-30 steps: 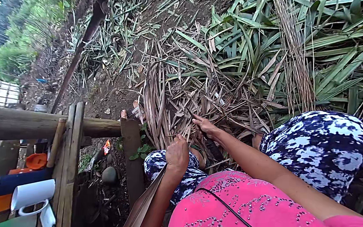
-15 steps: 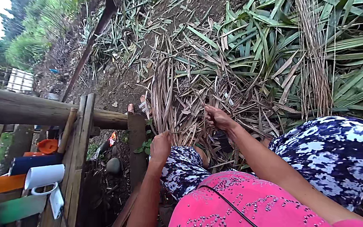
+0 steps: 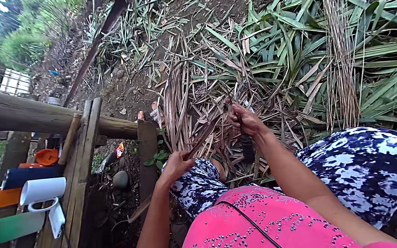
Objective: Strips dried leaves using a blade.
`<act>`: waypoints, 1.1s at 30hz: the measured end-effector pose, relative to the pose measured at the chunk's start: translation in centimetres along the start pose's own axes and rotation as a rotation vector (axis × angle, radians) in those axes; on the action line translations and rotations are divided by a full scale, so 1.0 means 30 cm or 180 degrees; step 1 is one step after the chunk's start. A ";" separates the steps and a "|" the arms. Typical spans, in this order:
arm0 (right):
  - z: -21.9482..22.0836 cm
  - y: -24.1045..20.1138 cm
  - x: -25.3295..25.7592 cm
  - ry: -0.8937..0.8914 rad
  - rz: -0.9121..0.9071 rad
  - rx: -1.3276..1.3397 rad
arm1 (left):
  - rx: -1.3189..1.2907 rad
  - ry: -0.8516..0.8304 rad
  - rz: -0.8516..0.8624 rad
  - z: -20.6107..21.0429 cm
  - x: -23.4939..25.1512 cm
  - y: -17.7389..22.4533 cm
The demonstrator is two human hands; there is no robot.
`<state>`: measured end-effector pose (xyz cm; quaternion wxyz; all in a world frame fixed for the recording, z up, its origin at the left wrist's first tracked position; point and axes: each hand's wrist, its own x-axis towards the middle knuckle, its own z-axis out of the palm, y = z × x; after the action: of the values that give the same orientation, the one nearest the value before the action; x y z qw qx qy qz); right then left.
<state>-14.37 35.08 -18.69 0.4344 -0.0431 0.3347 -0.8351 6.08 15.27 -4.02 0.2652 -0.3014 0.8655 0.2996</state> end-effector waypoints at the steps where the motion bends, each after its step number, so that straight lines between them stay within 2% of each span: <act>1: -0.007 -0.023 0.001 0.0139 -0.0070 -0.0008 | 0.0051 0.0038 0.0023 -0.016 -0.018 -0.005; 5: 0.056 -0.032 -0.012 0.0517 -0.0010 -0.0367 | 0.0422 0.0349 -0.0125 -0.061 -0.001 -0.003; 9: 0.195 0.074 -0.066 -0.0156 0.0417 -0.1038 | 0.0786 0.0854 -0.0122 -0.051 0.110 0.009; 13: 0.264 0.170 -0.075 -0.0749 0.0976 -0.1212 | 0.1049 0.1251 -0.0176 -0.010 0.193 0.070; 19: 0.272 0.196 -0.092 -0.0833 0.1209 -0.1103 | 0.1214 0.1629 -0.0125 0.039 0.217 0.130; 25: 0.276 0.201 -0.086 -0.0677 0.1016 -0.1309 | 0.1491 0.1779 -0.0217 0.084 0.207 0.160; 30: 0.271 0.233 -0.074 -0.0592 0.0239 -0.2233 | 0.1358 0.1784 -0.0186 0.091 0.196 0.162; 33: 0.255 0.249 -0.065 -0.0606 0.0018 -0.2489 | 0.1245 0.1793 -0.0135 0.091 0.189 0.157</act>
<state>-5.19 29.58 -16.81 0.4166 -0.2814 0.5855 -0.6359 -0.22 18.08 -7.82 0.0748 -0.3337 0.9393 0.0275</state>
